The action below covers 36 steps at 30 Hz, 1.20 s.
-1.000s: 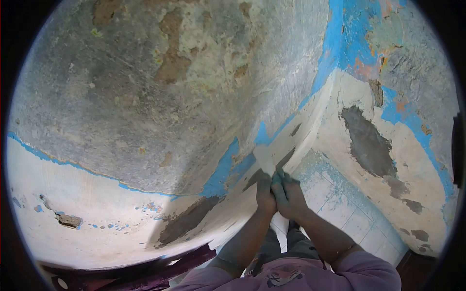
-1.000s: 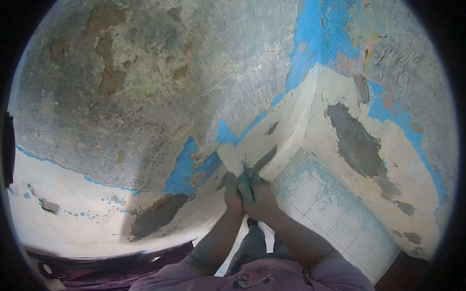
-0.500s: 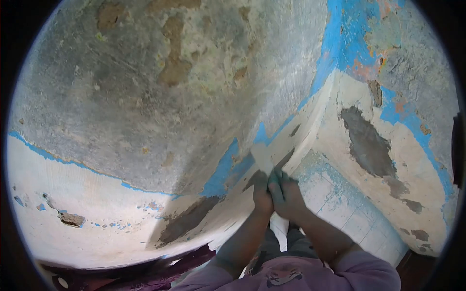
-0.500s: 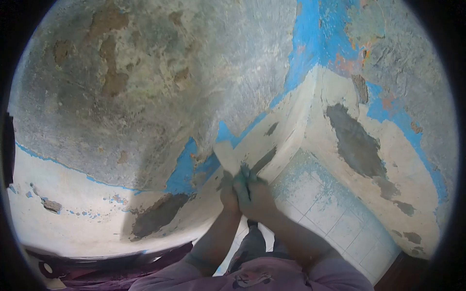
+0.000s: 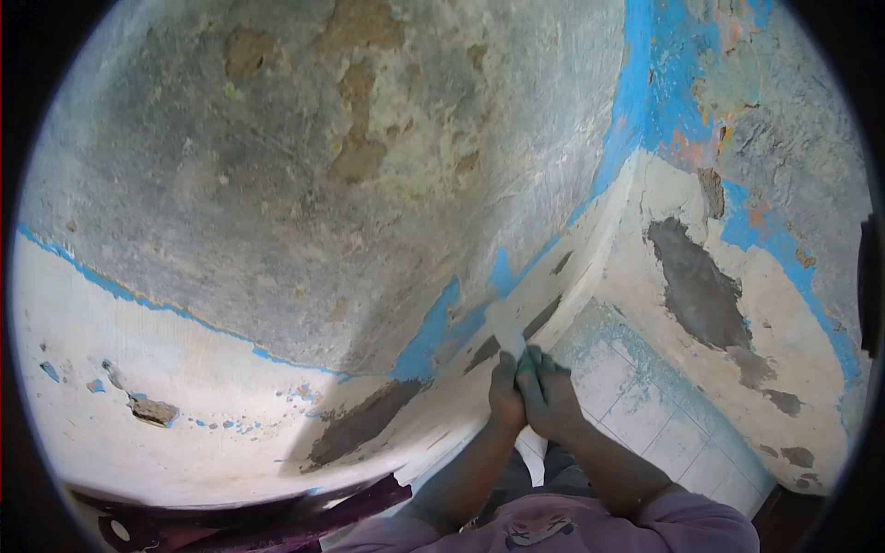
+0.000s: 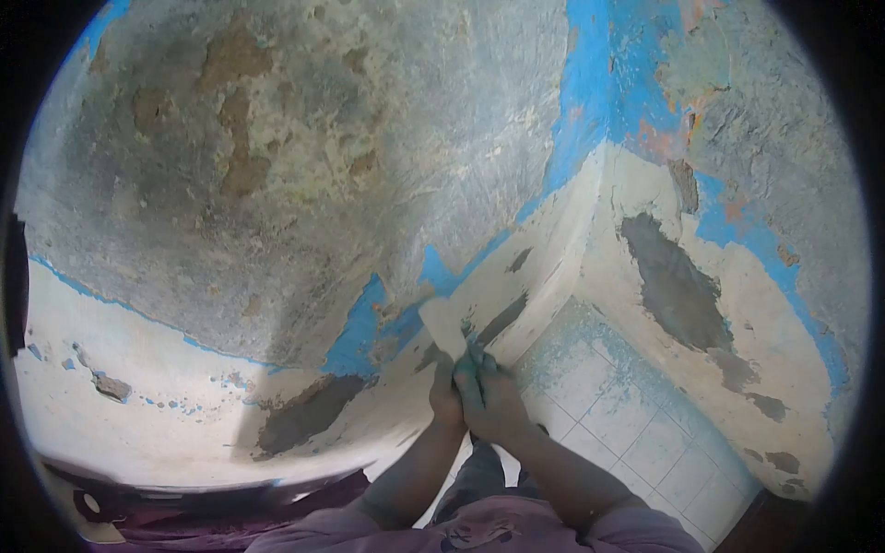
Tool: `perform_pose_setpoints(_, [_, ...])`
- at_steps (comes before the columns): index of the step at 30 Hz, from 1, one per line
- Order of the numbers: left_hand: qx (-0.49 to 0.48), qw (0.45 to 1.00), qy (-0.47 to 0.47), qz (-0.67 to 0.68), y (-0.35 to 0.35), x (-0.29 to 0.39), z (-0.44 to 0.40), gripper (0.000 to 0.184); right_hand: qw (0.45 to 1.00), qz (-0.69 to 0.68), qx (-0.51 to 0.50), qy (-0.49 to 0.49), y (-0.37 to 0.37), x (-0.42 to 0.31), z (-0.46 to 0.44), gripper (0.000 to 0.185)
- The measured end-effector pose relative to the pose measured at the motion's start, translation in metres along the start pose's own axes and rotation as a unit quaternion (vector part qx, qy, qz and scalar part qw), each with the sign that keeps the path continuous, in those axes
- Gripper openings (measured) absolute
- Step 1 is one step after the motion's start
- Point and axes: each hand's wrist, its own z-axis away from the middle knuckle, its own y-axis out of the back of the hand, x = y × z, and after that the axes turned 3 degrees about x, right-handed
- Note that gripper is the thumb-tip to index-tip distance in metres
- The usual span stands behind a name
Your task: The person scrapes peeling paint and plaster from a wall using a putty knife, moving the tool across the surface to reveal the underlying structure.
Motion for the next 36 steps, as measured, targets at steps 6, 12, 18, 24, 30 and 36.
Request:
perform_pose_setpoints(6, [-0.047,0.997,0.047,0.040,-0.005,0.017,-0.016,0.046,0.995,-0.014,-0.091,-0.040,0.008,-0.007,-0.024,0.044])
perform_pose_setpoints(12, [-0.063,0.991,0.063,0.096,0.001,0.011,-0.019,0.038,0.997,0.065,-0.040,0.029,-0.003,0.014,-0.018,0.045])
perform_pose_setpoints(18, [-0.038,0.998,0.023,0.038,0.005,0.003,-0.007,0.048,0.995,-0.019,-0.070,-0.066,0.007,-0.009,-0.011,0.030])
perform_pose_setpoints(24, [-0.044,0.997,0.064,0.018,0.008,0.013,0.000,0.049,0.995,-0.038,-0.065,-0.061,-0.002,-0.005,0.003,0.033])
perform_pose_setpoints(30, [0.002,0.997,0.072,-0.037,0.005,0.034,-0.001,0.043,0.992,-0.084,0.009,-0.096,-0.022,-0.018,0.001,0.037])
perform_pose_setpoints(36, [-0.019,0.995,0.069,-0.070,0.000,0.041,-0.002,0.043,0.992,-0.066,0.014,-0.108,-0.022,-0.022,0.000,0.034])
